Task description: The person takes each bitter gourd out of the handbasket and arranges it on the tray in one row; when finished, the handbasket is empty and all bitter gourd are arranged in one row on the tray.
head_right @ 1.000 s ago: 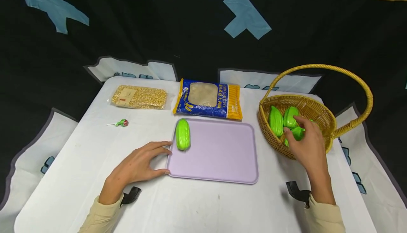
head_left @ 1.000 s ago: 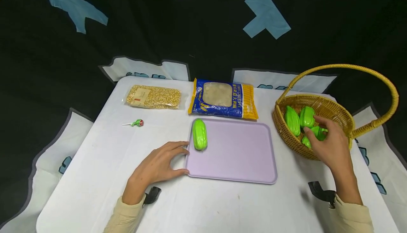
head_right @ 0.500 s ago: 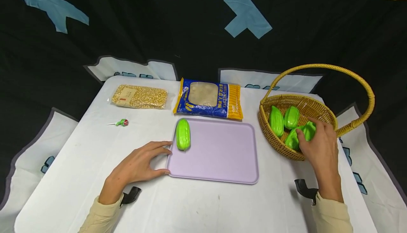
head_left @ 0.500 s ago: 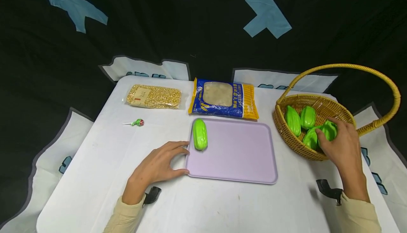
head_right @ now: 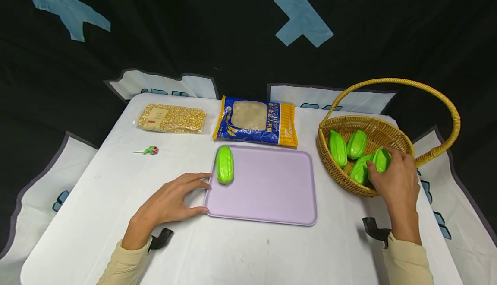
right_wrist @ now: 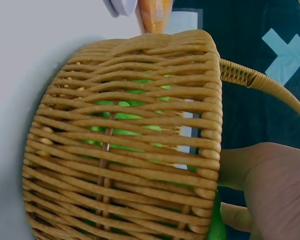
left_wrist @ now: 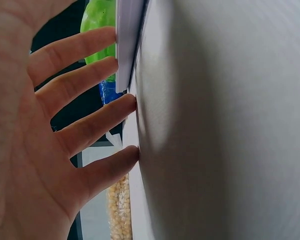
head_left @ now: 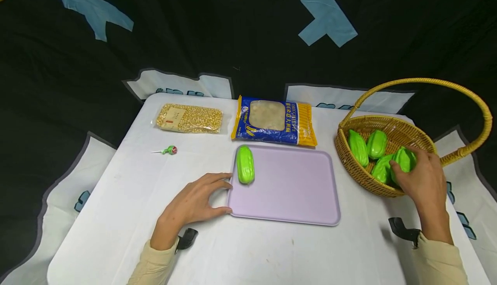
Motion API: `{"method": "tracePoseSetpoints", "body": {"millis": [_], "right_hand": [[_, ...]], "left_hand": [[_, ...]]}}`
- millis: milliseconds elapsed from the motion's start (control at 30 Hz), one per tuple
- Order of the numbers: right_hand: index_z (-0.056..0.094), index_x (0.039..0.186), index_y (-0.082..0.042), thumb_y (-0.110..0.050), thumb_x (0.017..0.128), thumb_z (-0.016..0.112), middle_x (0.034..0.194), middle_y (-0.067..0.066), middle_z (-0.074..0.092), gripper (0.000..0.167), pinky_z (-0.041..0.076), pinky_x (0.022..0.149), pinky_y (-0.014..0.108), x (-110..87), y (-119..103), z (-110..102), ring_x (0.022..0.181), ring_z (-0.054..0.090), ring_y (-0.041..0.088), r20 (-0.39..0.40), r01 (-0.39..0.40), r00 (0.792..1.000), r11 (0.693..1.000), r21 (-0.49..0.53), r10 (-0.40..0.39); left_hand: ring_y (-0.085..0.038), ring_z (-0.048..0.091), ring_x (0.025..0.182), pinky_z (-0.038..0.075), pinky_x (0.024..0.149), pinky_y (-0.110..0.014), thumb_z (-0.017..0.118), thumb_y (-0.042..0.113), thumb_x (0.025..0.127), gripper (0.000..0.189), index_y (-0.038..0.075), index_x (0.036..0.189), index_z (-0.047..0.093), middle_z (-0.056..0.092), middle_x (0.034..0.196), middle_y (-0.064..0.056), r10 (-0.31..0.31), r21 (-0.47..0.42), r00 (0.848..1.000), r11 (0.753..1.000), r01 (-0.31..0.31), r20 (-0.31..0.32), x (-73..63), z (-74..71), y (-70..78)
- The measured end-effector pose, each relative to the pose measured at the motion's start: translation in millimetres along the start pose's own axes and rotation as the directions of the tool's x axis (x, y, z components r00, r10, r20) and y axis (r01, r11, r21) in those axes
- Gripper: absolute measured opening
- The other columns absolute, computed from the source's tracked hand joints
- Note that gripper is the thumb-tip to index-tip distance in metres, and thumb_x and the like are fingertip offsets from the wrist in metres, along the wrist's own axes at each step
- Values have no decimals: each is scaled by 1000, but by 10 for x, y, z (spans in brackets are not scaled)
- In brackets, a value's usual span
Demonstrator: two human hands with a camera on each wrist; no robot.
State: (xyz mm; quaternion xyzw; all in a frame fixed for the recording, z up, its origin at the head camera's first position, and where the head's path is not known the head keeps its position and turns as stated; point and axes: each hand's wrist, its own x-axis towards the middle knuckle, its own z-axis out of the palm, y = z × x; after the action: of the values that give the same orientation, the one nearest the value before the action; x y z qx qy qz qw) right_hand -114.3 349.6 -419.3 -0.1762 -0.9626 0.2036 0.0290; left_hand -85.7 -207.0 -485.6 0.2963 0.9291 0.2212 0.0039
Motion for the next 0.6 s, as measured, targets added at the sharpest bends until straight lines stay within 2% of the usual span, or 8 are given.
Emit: {"method": "tracePoseSetpoints", "body": {"millis": [267, 600], "right_hand": [[30, 164, 5, -38, 105, 63, 152, 47, 34, 80, 38, 98, 83, 7, 11, -40, 129, 41, 65, 53, -37, 998, 999, -19, 38], [38, 161, 6, -34, 102, 63, 141, 42, 51, 75, 44, 79, 65, -24, 0, -55, 108, 51, 55, -7, -15, 1000, 999, 34, 15]], "left_hand": [[-20, 57, 143, 52, 117, -42, 91, 55, 82, 58, 22, 127, 76, 59, 157, 4, -10, -3, 1000, 1000, 10, 5, -6, 4, 4], [-18, 56, 143, 52, 117, -41, 91, 55, 82, 58, 22, 127, 77, 58, 158, 6, -14, -6, 1000, 1000, 14, 12, 3, 6, -1]]}}
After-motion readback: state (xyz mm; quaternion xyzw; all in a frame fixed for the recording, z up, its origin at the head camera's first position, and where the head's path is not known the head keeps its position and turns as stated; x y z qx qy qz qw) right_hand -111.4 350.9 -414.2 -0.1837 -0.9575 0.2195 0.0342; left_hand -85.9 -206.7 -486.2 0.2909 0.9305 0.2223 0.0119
